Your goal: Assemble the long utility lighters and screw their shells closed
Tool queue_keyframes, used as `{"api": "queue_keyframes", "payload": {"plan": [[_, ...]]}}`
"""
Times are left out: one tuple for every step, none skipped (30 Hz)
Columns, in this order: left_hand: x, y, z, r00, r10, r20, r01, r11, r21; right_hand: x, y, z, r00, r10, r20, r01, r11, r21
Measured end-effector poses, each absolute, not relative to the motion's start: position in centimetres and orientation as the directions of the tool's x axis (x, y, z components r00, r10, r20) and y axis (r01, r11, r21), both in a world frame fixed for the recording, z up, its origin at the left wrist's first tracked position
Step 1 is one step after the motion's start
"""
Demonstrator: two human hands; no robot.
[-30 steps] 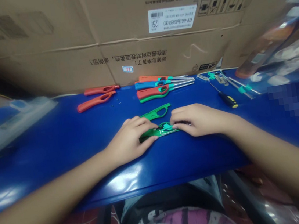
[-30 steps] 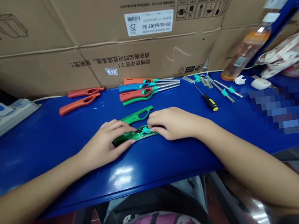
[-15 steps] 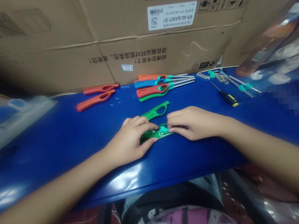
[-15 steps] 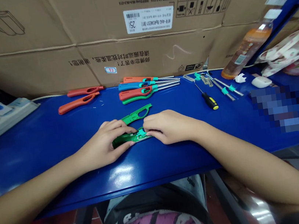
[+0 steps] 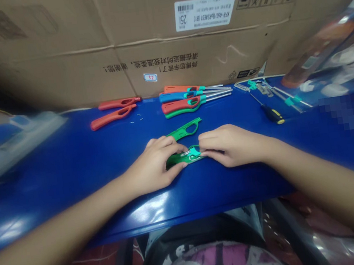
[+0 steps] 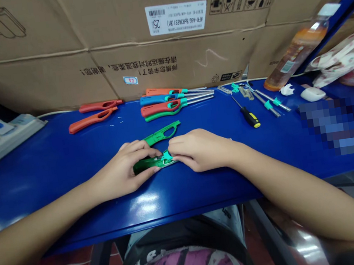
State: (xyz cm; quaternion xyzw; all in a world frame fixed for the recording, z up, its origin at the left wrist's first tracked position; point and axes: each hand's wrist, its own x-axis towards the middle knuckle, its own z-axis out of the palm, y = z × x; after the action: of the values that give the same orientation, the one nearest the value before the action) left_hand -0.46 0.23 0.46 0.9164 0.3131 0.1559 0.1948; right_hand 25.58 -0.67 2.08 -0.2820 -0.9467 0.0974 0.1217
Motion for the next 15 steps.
{"api": "queue_keyframes", "payload": {"plan": [[-0.46, 0.26, 0.46, 0.754, 0.637, 0.162, 0.514, -0.726, 0.457, 25.58, -0.69, 2.12, -0.813, 0.555, 0.175, 0.508, 0.824, -0.250], [-0.46, 0.29, 0.46, 0.753, 0.639, 0.160, 0.516, -0.723, 0.460, 25.58, -0.70, 2.16, -0.816, 0.552, 0.171, 0.507, 0.826, -0.246], [-0.46, 0.32, 0.46, 0.752, 0.640, 0.156, 0.518, -0.720, 0.462, 25.58, -0.72, 2.20, -0.819, 0.549, 0.167, 0.507, 0.829, -0.238], [-0.46, 0.35, 0.45, 0.752, 0.641, 0.154, 0.518, -0.719, 0.464, 25.58, -0.74, 2.23, -0.822, 0.545, 0.164, 0.506, 0.832, -0.229], [-0.45, 0.37, 0.43, 0.752, 0.641, 0.153, 0.517, -0.718, 0.466, 25.58, -0.76, 2.25, -0.825, 0.542, 0.160, 0.506, 0.834, -0.217], [-0.44, 0.38, 0.41, 0.753, 0.640, 0.152, 0.516, -0.718, 0.467, 25.56, -0.79, 2.25, -0.828, 0.539, 0.157, 0.506, 0.838, -0.206], [-0.42, 0.39, 0.38, 0.753, 0.640, 0.154, 0.515, -0.718, 0.468, 25.54, -0.82, 2.24, -0.830, 0.537, 0.155, 0.507, 0.840, -0.195], [-0.39, 0.40, 0.35, 0.753, 0.639, 0.154, 0.514, -0.719, 0.468, 25.52, -0.85, 2.21, -0.831, 0.535, 0.153, 0.508, 0.842, -0.185], [-0.37, 0.41, 0.33, 0.753, 0.639, 0.156, 0.514, -0.719, 0.468, 25.49, -0.87, 2.17, -0.832, 0.534, 0.153, 0.508, 0.843, -0.178], [-0.34, 0.41, 0.31, 0.753, 0.639, 0.156, 0.513, -0.719, 0.468, 25.46, -0.89, 2.13, -0.832, 0.533, 0.152, 0.509, 0.843, -0.174], [-0.32, 0.41, 0.29, 0.754, 0.638, 0.156, 0.512, -0.720, 0.468, 25.44, -0.89, 2.08, -0.832, 0.533, 0.153, 0.509, 0.843, -0.173], [-0.30, 0.41, 0.28, 0.755, 0.637, 0.157, 0.511, -0.722, 0.467, 25.42, -0.88, 2.03, -0.832, 0.533, 0.154, 0.508, 0.843, -0.174], [-0.30, 0.40, 0.27, 0.755, 0.637, 0.159, 0.511, -0.722, 0.466, 25.41, -0.85, 1.99, -0.831, 0.534, 0.154, 0.509, 0.843, -0.175], [-0.30, 0.38, 0.27, 0.754, 0.638, 0.159, 0.512, -0.722, 0.466, 25.41, -0.82, 1.96, -0.830, 0.536, 0.156, 0.511, 0.842, -0.176], [-0.32, 0.36, 0.28, 0.752, 0.640, 0.160, 0.514, -0.721, 0.465, 25.42, -0.79, 1.95, -0.828, 0.538, 0.157, 0.512, 0.841, -0.176]]}}
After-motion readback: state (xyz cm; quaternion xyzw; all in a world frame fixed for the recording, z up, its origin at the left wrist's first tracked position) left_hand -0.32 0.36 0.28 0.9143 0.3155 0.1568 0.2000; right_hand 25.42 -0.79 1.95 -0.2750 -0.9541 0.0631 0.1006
